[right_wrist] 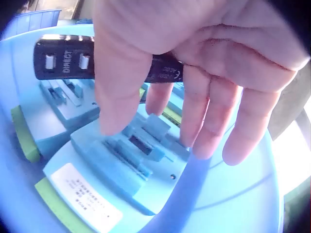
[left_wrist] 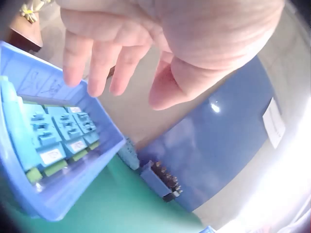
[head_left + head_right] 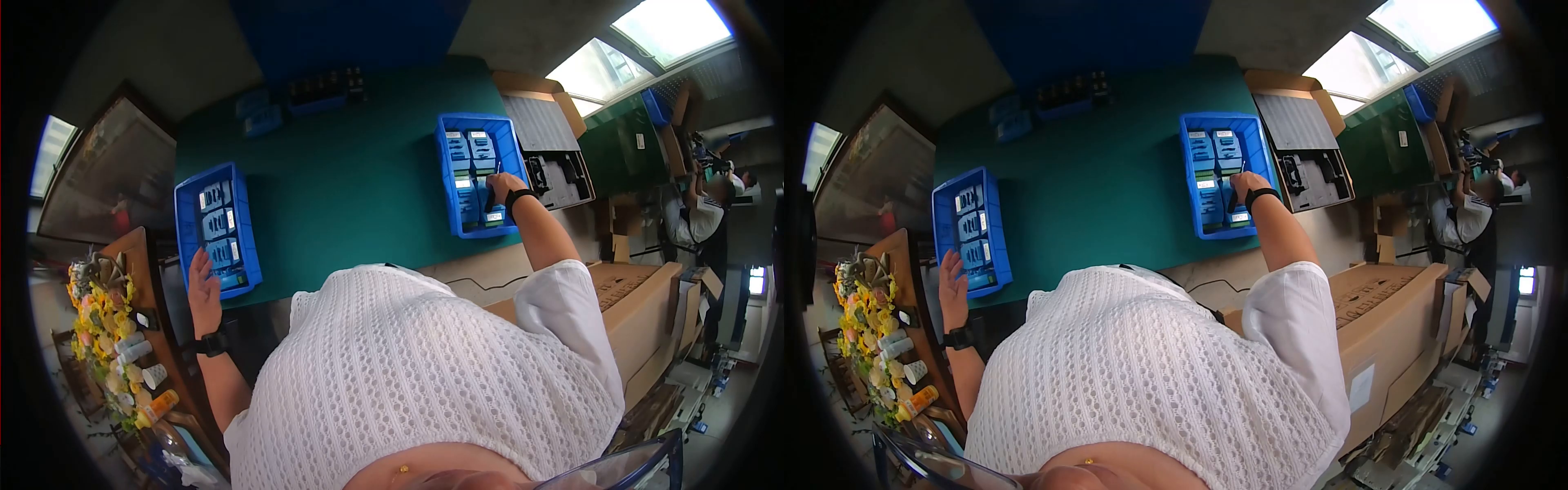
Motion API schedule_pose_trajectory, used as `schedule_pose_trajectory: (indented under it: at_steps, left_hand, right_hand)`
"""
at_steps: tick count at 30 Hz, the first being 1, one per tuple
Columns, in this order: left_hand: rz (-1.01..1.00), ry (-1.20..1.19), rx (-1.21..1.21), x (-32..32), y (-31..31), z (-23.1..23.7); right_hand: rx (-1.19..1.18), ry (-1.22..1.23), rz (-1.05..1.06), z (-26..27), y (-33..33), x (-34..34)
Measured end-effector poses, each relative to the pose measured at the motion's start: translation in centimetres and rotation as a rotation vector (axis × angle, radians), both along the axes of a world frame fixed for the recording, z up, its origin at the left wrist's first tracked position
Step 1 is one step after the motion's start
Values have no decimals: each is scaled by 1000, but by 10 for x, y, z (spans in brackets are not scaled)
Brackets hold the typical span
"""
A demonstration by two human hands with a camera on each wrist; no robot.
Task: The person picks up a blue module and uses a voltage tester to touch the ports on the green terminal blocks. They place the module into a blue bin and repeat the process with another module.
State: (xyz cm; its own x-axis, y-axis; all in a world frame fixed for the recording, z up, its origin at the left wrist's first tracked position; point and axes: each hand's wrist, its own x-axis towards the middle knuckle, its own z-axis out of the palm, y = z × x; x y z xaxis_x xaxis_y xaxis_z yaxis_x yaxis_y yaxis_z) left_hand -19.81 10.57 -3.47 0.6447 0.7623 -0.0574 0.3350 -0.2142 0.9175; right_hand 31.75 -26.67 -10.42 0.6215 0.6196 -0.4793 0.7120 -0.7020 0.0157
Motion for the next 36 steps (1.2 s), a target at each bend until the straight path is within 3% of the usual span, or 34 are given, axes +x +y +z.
schedule_pose_trajectory:
  at_steps: [12,15,18,22,27,29,30,33,36]
  left_hand:
    - [-133,-63,-27,55,-26,14]
    - [-158,-54,-23,57,-26,11]
    - [-170,-92,-43,60,-28,9]
    - [-191,-95,-64,63,-31,3]
    - [-217,-105,-119,69,-36,5]
    - [-234,-110,-126,71,-38,7]
    - [-241,-113,-129,73,-39,9]
    - [-275,-148,-155,81,-44,11]
    - [-337,-190,-164,92,-48,12]
  right_hand:
    - [-71,-53,149,-2,0,5]
    - [-41,-47,97,3,1,1]
    - [2,-52,178,-1,-11,7]
    - [17,-83,41,25,-8,-4]
    - [240,-161,57,49,-18,9]
    - [455,-281,114,60,-23,19]
    - [547,-247,-12,91,-13,1]
    - [742,-148,-125,129,1,-12]
    - [1009,253,-345,135,17,-27]
